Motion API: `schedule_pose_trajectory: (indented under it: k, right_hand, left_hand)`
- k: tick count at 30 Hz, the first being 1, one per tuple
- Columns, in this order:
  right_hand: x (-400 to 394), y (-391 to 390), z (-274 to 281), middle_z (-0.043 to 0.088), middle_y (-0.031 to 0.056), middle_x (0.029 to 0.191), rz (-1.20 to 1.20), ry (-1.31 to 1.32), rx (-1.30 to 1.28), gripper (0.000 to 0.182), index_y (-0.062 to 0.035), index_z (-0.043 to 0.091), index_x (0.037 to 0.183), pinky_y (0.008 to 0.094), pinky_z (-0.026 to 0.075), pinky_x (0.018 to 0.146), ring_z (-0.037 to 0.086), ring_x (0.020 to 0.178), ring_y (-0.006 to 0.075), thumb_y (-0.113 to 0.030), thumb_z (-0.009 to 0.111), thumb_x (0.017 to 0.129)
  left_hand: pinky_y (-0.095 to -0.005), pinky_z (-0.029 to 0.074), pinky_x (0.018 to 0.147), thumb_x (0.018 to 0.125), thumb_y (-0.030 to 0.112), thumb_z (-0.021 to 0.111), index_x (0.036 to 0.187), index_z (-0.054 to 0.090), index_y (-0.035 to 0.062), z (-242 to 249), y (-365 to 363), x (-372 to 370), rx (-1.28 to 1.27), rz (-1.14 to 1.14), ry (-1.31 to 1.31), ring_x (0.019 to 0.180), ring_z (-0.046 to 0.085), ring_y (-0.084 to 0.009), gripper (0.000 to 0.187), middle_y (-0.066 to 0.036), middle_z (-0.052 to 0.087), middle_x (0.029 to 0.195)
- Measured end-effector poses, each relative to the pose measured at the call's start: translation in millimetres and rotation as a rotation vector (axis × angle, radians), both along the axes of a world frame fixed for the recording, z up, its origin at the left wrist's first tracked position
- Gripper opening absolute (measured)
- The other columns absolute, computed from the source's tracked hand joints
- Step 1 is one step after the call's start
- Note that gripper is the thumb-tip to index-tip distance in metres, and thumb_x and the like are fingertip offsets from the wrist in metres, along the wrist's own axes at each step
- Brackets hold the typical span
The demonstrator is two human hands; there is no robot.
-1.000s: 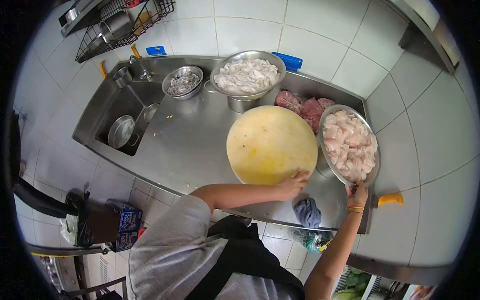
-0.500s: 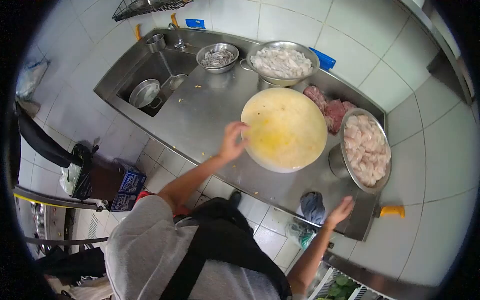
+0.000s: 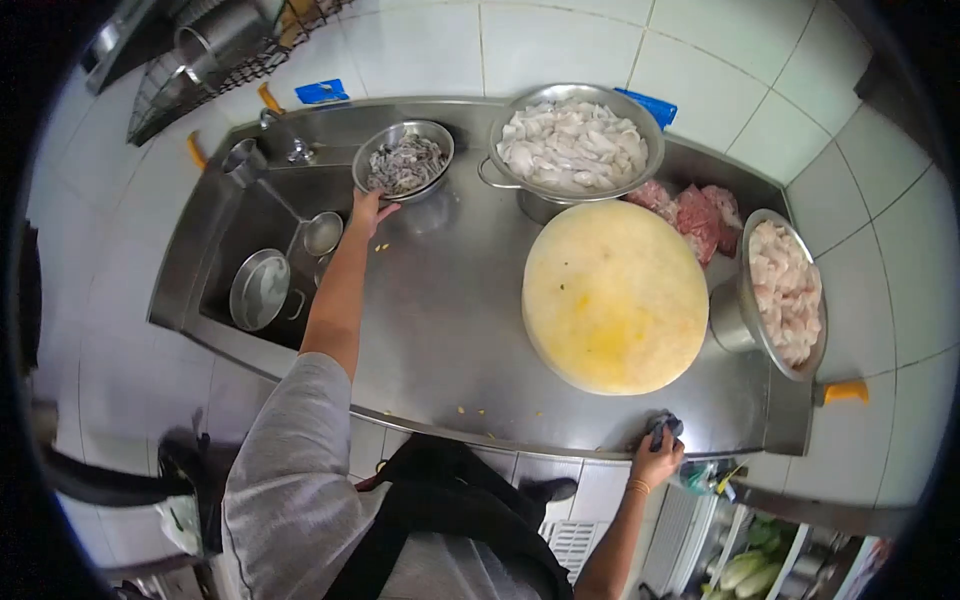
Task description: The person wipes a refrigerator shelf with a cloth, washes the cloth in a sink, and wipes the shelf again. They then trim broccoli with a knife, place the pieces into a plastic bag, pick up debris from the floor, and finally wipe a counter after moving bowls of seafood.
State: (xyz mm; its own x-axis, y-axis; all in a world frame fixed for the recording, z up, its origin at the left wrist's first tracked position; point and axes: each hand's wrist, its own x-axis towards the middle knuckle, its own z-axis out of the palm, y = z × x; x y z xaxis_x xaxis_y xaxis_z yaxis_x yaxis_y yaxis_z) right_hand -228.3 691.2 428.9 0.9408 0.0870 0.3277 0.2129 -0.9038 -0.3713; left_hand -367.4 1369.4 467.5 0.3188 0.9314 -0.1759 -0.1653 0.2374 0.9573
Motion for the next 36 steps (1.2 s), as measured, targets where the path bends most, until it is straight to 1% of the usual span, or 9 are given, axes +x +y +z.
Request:
schedule_pose_trajectory:
  k: [6, 12, 16, 17, 20, 25, 28, 32, 36]
  right_hand:
    - [-112.6, 111.4, -0.7, 0.050, 0.0208, 0.094, 0.069, 0.047, 0.144, 0.042, -0.0081, 0.059, 0.109, 0.0427, 0.044, 0.078, 0.051, 0.086, 0.0353, -0.012, 0.066, 0.068]
    - [-230.5, 246.4, -6.1, 0.042, 0.0271, 0.114, 0.308, 0.230, 0.123, 0.054, -0.0079, 0.047, 0.124, 0.0504, 0.031, 0.090, 0.040, 0.105, 0.0413, -0.010, 0.061, 0.073]
    - [-296.5, 378.8, -37.7, 0.044, 0.0214, 0.119, 0.639, 0.749, 0.229, 0.046, -0.0098, 0.051, 0.117, 0.0476, 0.035, 0.085, 0.042, 0.104, 0.0386, -0.007, 0.055, 0.072]
    - [-298.8, 398.0, -19.7, 0.046, 0.0213, 0.114, 1.090, 0.305, 0.098, 0.041, -0.0124, 0.053, 0.116, 0.0453, 0.037, 0.082, 0.044, 0.101, 0.0376, -0.009, 0.053, 0.075]
    - [-280.8, 472.0, -32.6, 0.047, 0.0222, 0.112, 1.268, 0.252, 0.240, 0.050, -0.0141, 0.048, 0.123, 0.0485, 0.039, 0.084, 0.048, 0.095, 0.0379, -0.006, 0.050, 0.074]
    - [-117.5, 486.4, 18.0, 0.059, 0.0196, 0.099, 0.685, 0.200, 0.460, 0.040, -0.0098, 0.056, 0.112, 0.0450, 0.039, 0.088, 0.050, 0.096, 0.0342, -0.023, 0.062, 0.075]
    - [-55.9, 485.5, -3.6, 0.056, 0.0221, 0.106, 0.426, -0.071, 0.209, 0.040, -0.0024, 0.057, 0.108, 0.0458, 0.031, 0.098, 0.047, 0.106, 0.0352, -0.028, 0.060, 0.078]
    - [-133.4, 550.1, -18.2, 0.045, 0.0218, 0.124, 0.521, -0.090, 0.167, 0.039, -0.0021, 0.054, 0.112, 0.0481, 0.023, 0.104, 0.043, 0.115, 0.0364, -0.024, 0.057, 0.080]
    - [-235.5, 636.4, -12.1, 0.043, 0.0212, 0.126, 0.605, -0.027, 0.152, 0.039, -0.0046, 0.052, 0.115, 0.0486, 0.024, 0.104, 0.043, 0.115, 0.0367, -0.014, 0.057, 0.077]
  left_hand:
    - [-0.0379, 0.060, 0.064, 0.077, -0.002, 0.058, 0.128, 0.019, 0.0069, -4.7, -24.1, 30.2, 0.027, 0.077, 0.006, 0.094, 0.057, -0.0330, 0.065, -0.021, 0.040, 0.120]
    - [-0.0377, 0.054, 0.073, 0.084, 0.018, 0.060, 0.137, 0.009, 0.0117, 11.0, -61.1, 10.0, -0.067, -0.196, 0.093, 0.098, 0.057, -0.0288, 0.073, -0.021, 0.033, 0.131]
    - [-0.0334, 0.050, 0.075, 0.087, 0.028, 0.058, 0.137, 0.027, 0.0131, -13.9, -60.8, -53.3, 0.234, -0.290, 0.221, 0.095, 0.059, -0.0228, 0.061, -0.015, 0.040, 0.131]
    - [-0.0327, 0.050, 0.077, 0.087, 0.028, 0.057, 0.134, 0.034, 0.0125, -13.4, -65.7, -75.6, 0.330, -0.244, 0.234, 0.095, 0.059, -0.0215, 0.055, -0.012, 0.043, 0.129]
    - [-0.0289, 0.047, 0.078, 0.088, 0.024, 0.056, 0.132, 0.038, 0.0120, 5.6, -65.8, -157.5, 0.260, -0.148, 0.193, 0.099, 0.056, -0.0183, 0.049, -0.010, 0.045, 0.127]
    - [-0.0259, 0.046, 0.072, 0.089, 0.031, 0.054, 0.126, 0.046, 0.0105, 4.4, -33.0, -337.7, 0.217, 0.080, 0.328, 0.090, 0.057, -0.0144, 0.043, -0.004, 0.052, 0.117]
    - [-0.0241, 0.046, 0.071, 0.089, 0.022, 0.053, 0.123, 0.046, 0.0076, -0.1, -11.0, -404.0, 0.145, 0.149, 0.499, 0.086, 0.056, -0.0124, 0.038, -0.005, 0.056, 0.105]
    - [-0.0268, 0.045, 0.077, 0.087, 0.021, 0.056, 0.116, 0.052, 0.0058, -60.4, 93.8, -414.9, 0.318, 0.101, 0.562, 0.089, 0.054, -0.0165, 0.033, -0.006, 0.057, 0.099]
    - [-0.0428, 0.035, 0.094, 0.083, 0.023, 0.059, 0.120, 0.045, -0.0012, -49.4, 220.3, -286.0, 0.960, -0.012, 0.810, 0.107, 0.044, -0.0367, 0.047, -0.019, 0.048, 0.115]
